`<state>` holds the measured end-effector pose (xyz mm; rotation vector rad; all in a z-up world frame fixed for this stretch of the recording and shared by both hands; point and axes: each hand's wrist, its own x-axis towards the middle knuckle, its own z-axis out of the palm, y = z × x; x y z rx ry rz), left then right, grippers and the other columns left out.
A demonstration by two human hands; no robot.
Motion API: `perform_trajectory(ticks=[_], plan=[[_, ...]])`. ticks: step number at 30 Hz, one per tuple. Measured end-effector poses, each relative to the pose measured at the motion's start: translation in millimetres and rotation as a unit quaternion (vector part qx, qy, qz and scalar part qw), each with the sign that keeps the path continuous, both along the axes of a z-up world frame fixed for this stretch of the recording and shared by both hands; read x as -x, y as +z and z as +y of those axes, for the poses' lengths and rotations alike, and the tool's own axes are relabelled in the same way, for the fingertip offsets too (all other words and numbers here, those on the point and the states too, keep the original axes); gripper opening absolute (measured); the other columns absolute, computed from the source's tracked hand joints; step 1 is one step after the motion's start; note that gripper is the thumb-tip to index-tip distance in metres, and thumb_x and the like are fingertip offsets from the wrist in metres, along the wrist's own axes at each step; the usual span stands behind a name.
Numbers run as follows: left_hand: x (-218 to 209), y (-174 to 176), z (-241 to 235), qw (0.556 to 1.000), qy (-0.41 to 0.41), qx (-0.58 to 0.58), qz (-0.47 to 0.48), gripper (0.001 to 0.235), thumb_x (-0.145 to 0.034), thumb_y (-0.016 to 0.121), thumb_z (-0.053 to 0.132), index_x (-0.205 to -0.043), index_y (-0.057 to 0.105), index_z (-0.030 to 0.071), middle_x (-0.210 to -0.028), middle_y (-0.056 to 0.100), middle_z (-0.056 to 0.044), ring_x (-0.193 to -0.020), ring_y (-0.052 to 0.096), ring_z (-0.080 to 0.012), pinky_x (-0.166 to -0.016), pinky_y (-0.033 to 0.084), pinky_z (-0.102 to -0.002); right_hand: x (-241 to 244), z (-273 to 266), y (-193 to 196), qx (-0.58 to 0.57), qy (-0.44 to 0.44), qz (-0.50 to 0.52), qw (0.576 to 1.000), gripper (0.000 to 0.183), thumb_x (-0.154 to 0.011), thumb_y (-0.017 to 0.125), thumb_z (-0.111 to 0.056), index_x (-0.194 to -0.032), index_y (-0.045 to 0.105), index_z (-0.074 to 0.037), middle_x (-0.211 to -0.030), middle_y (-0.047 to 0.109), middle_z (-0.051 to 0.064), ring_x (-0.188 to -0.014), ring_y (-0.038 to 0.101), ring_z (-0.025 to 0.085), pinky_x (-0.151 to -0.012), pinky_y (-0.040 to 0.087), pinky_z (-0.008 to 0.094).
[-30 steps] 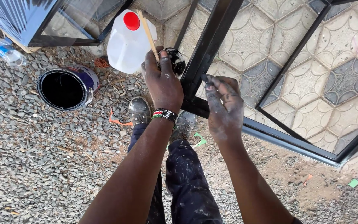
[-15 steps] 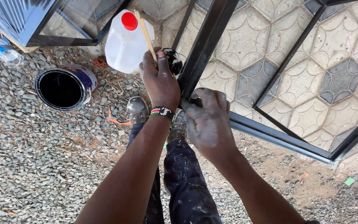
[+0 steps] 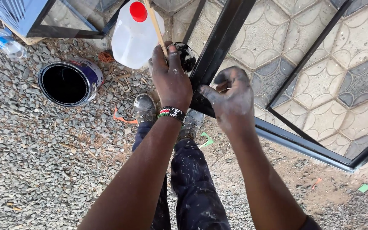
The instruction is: The person paints a black metal frame using a small brush and a container of black paint. They repeatedly dip the brush into the paint and apply it to the frame's edges and corners while standing on a tiled surface.
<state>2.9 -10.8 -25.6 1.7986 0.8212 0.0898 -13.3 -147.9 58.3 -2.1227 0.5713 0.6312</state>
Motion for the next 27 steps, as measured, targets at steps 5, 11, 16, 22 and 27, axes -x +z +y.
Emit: perform_trajectory(ticks=[5, 11, 16, 22, 27], plan=[[1, 1, 0, 1.000, -0.002, 0.015, 0.014, 0.037, -0.120, 0.051, 0.040, -0.132, 0.074, 0.014, -0.120, 0.079, -0.009, -0.118, 0.067, -0.0292, -0.100, 0.055, -0.050, -66, -8, 22, 0.080, 0.078, 0.096, 0.989, 0.077, -0.085, 0.114, -0.032, -0.129, 0.054, -0.014, -0.121, 0.056, 0.002, -0.102, 0.058, 0.017, -0.082, 0.059, 0.035], [-3, 5, 1, 1.000, -0.004, 0.001, 0.021, 0.037, -0.120, 0.051, 0.040, -0.132, 0.076, 0.014, -0.118, 0.077, -0.012, -0.117, 0.065, -0.0318, -0.099, 0.053, -0.051, -81, -25, 0, 0.080, 0.060, -0.075, 0.992, 0.075, -0.076, 0.119, -0.025, -0.118, 0.059, -0.018, -0.129, 0.052, 0.004, -0.099, 0.058, 0.015, -0.082, 0.062, 0.035], [-2, 3, 1, 1.000, -0.004, 0.005, 0.019, 0.038, -0.120, 0.051, 0.039, -0.131, 0.076, 0.012, -0.115, 0.075, -0.013, -0.113, 0.063, -0.0323, -0.097, 0.052, -0.052, -58, -25, -32, -0.049, -0.132, -0.124, 0.982, 0.075, -0.085, 0.116, -0.026, -0.120, 0.050, -0.016, -0.124, 0.047, 0.003, -0.100, 0.050, 0.010, -0.071, 0.064, 0.021], [-4, 4, 1, 0.999, -0.010, 0.007, 0.033, 0.050, -0.119, 0.049, 0.044, -0.135, 0.076, 0.006, -0.126, 0.080, -0.018, -0.124, 0.065, -0.0367, -0.103, 0.054, -0.057, -11, 4, -17, 0.029, -0.092, 0.062, 0.993, 0.068, -0.106, 0.091, -0.040, -0.153, 0.047, -0.017, -0.132, 0.055, 0.003, -0.119, 0.059, 0.020, -0.102, 0.059, 0.041], [-5, 8, 1, 0.999, -0.009, 0.016, 0.039, 0.053, -0.118, 0.049, 0.046, -0.140, 0.075, 0.006, -0.135, 0.080, -0.020, -0.134, 0.066, -0.0389, -0.110, 0.053, -0.058, -1, 10, 4, 0.000, -0.078, 0.110, 0.991, 0.066, -0.081, 0.101, -0.009, -0.133, 0.063, -0.025, -0.141, 0.056, -0.001, -0.132, 0.059, 0.019, -0.112, 0.058, 0.041]])
